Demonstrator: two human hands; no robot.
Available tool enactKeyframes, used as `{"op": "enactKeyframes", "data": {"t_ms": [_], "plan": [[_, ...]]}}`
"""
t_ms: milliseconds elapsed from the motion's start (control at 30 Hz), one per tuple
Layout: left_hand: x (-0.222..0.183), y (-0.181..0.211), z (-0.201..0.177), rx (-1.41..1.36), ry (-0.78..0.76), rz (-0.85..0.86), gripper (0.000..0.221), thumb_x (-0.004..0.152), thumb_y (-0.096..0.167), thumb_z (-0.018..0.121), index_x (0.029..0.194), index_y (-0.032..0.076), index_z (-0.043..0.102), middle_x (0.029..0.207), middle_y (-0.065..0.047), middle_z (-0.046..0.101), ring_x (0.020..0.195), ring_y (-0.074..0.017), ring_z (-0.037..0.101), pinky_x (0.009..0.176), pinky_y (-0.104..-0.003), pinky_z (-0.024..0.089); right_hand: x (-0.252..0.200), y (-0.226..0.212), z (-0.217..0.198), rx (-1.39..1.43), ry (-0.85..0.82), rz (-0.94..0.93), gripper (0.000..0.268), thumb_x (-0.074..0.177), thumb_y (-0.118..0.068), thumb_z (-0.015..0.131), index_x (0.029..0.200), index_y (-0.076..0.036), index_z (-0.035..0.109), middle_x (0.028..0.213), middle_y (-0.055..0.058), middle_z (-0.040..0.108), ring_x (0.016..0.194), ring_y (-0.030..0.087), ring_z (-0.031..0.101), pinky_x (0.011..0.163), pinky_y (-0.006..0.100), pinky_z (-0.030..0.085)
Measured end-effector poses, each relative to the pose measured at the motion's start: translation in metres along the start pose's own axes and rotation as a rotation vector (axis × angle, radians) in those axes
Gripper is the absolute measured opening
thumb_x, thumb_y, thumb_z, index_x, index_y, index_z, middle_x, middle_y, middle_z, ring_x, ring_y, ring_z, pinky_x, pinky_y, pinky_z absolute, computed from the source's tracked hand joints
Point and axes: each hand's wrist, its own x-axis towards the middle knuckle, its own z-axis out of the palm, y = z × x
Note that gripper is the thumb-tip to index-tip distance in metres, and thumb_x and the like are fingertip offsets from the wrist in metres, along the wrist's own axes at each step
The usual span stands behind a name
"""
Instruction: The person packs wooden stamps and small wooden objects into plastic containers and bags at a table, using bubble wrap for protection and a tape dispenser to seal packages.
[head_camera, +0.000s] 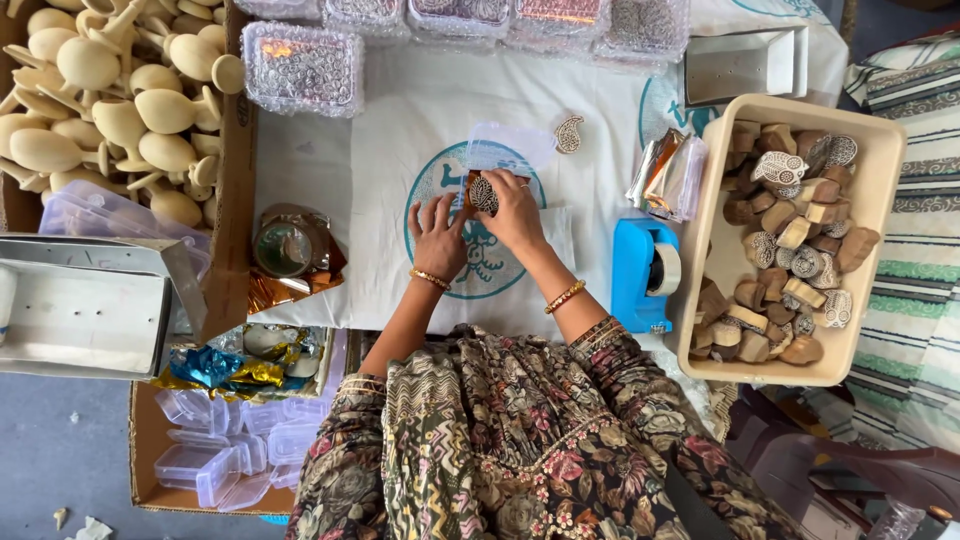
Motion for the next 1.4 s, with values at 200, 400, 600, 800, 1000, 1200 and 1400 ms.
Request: {"op": "enactKeyframes", "data": {"t_ms": [200, 400, 600, 800, 1000, 1200, 1400], "plan": [[0.002, 0.005, -0.006, -0.044, 0.062, -0.052, 0.046, 0.074, 0.001, 0.062, 0.117, 0.017, 0.068, 0.142, -0.007, 0.053, 0.136, -0.0286, 0.045, 0.121, -0.057, 0.02, -0.005, 0.003, 0.005, 0.016, 0.028, -0.045, 0.071, 0.077, -0.02, 0.09, 0.138, -0.004, 0.057, 0.139, 0.014, 0.059, 0.128, 0.036, 0.057, 0.106, 0.045, 0.047], [0.007, 0.009, -0.015, -0.061, 0.057, -0.051, 0.051, 0.073, 0.003, 0.063, 0.122, 0.018, 0.067, 0.143, -0.008, 0.052, 0.136, -0.0294, 0.045, 0.119, -0.059, 0.02, -0.023, 0.009, -0.037, 0.038, 0.106, 0.029, 0.054, 0.077, -0.021, 0.088, 0.125, -0.006, 0.067, 0.126, 0.009, 0.068, 0.117, 0.032, 0.061, 0.102, 0.042, 0.05], [0.025, 0.015, -0.015, -0.005, -0.064, 0.076, 0.06, 0.078, 0.007, 0.065, 0.136, 0.023, 0.066, 0.156, -0.001, 0.046, 0.146, -0.0269, 0.038, 0.121, -0.061, 0.015, -0.045, 0.02, -0.04, -0.187, -0.087, -0.183, 0.042, 0.085, -0.033, 0.08, 0.119, -0.01, 0.074, 0.128, 0.003, 0.069, 0.128, 0.028, 0.056, 0.108, 0.046, 0.04], [0.031, 0.018, -0.012, 0.028, -0.173, 0.102, 0.054, 0.082, 0.01, 0.063, 0.135, 0.022, 0.065, 0.158, -0.002, 0.045, 0.151, -0.0276, 0.03, 0.122, -0.064, 0.007, -0.051, 0.023, -0.039, -0.284, -0.212, -0.126, 0.047, 0.083, -0.045, 0.074, 0.118, -0.014, 0.076, 0.137, 0.003, 0.065, 0.14, 0.03, 0.042, 0.11, 0.055, 0.024], [0.031, 0.021, -0.024, 0.011, -0.267, 0.06, 0.061, 0.079, 0.008, 0.061, 0.139, 0.021, 0.063, 0.156, -0.005, 0.045, 0.15, -0.0301, 0.029, 0.122, -0.064, 0.004, -0.051, 0.024, -0.042, -0.346, -0.259, -0.097, 0.046, 0.088, -0.05, 0.073, 0.11, -0.01, 0.077, 0.14, 0.003, 0.064, 0.145, 0.029, 0.038, 0.113, 0.054, 0.022], [0.033, 0.025, -0.013, 0.071, -0.248, 0.107, 0.068, 0.079, 0.011, 0.062, 0.145, 0.026, 0.06, 0.158, -0.004, 0.041, 0.152, -0.0302, 0.023, 0.12, -0.065, 0.0, -0.052, 0.029, -0.039, -0.28, -0.219, -0.121, 0.044, 0.086, -0.045, 0.072, 0.112, -0.01, 0.079, 0.139, 0.003, 0.063, 0.145, 0.029, 0.036, 0.113, 0.055, 0.02], [0.043, 0.027, -0.019, 0.163, -0.386, 0.108, 0.065, 0.079, 0.014, 0.063, 0.143, 0.028, 0.058, 0.164, -0.001, 0.035, 0.156, -0.029, 0.016, 0.121, -0.066, -0.002, -0.052, 0.03, -0.041, -0.3, -0.229, -0.115, 0.043, 0.086, -0.044, 0.074, 0.11, -0.009, 0.079, 0.14, 0.003, 0.063, 0.144, 0.029, 0.037, 0.113, 0.055, 0.02]]}}
